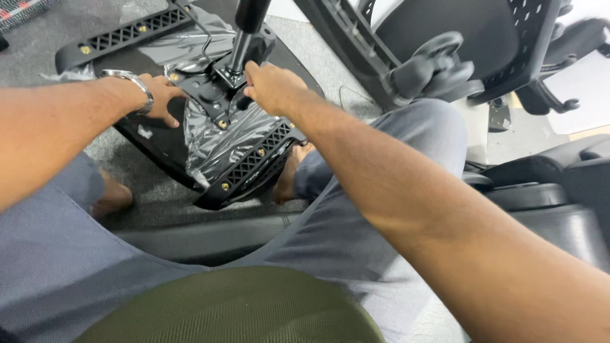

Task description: The person assembles an office chair by attaching the seat to the gas lift mechanism. Using a screwdriver, they tighten multiple screws on the underside of the seat to secure the metal plate to the gas lift.

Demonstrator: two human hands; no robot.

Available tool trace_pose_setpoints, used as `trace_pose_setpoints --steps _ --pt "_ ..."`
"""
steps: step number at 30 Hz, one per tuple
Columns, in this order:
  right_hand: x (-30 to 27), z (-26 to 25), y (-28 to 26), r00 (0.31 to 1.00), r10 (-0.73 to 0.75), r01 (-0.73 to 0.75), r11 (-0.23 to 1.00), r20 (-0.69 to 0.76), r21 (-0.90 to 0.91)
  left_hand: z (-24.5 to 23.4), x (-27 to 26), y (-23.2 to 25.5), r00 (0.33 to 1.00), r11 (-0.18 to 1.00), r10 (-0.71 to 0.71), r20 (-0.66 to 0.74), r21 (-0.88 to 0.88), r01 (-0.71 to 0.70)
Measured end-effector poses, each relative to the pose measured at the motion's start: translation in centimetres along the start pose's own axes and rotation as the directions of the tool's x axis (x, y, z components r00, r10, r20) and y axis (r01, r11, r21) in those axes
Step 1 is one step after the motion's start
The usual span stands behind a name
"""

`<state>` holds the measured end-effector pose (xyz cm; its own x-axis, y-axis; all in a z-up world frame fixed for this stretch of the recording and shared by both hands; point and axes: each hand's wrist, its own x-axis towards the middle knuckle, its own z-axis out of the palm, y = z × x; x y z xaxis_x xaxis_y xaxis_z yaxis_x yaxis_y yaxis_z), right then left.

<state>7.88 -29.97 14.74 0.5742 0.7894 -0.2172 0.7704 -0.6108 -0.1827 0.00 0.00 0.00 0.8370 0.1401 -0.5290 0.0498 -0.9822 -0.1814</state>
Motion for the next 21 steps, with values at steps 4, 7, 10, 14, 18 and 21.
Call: trace_pose_setpoints --steps 4,7,10,14,18,21 --pt "-0.9 0.6 0.9 1.000 0.004 -0.004 0.997 -0.008 0.081 0.0 2.6 -0.5 0.998 0.999 0.039 0.044 -0.002 -0.039" --pt "-1.0 1.1 0.8 0.987 -0.083 0.095 0.992 -0.138 0.083 0.7 3.1 -0.7 0.997 0.995 0.080 0.010 -0.054 -0.079" --pt "-0.2 1.1 -0.2 0.984 -0.053 0.066 0.995 -0.169 0.072 1.9 2.3 -0.9 0.995 0.992 0.094 -0.023 -0.079 -0.095" --pt "1.1 0.7 -1.5 0.978 -0.031 0.030 1.000 -0.207 -0.008 2.5 0.2 -0.1 0.986 0.993 0.106 -0.129 -0.036 -0.112" --pt "2.8 -0.3 -1.3 0.978 -0.041 0.022 0.995 -0.203 -0.095 2.5 -2.2 0.8 0.944 0.989 0.066 -0.324 -0.104 -0.105" --pt "3.5 -0.2 -0.6 0.959 -0.107 0.062 0.983 -0.263 -0.174 2.0 -2.6 1.3 0.884 0.977 0.091 -0.459 -0.133 -0.169"
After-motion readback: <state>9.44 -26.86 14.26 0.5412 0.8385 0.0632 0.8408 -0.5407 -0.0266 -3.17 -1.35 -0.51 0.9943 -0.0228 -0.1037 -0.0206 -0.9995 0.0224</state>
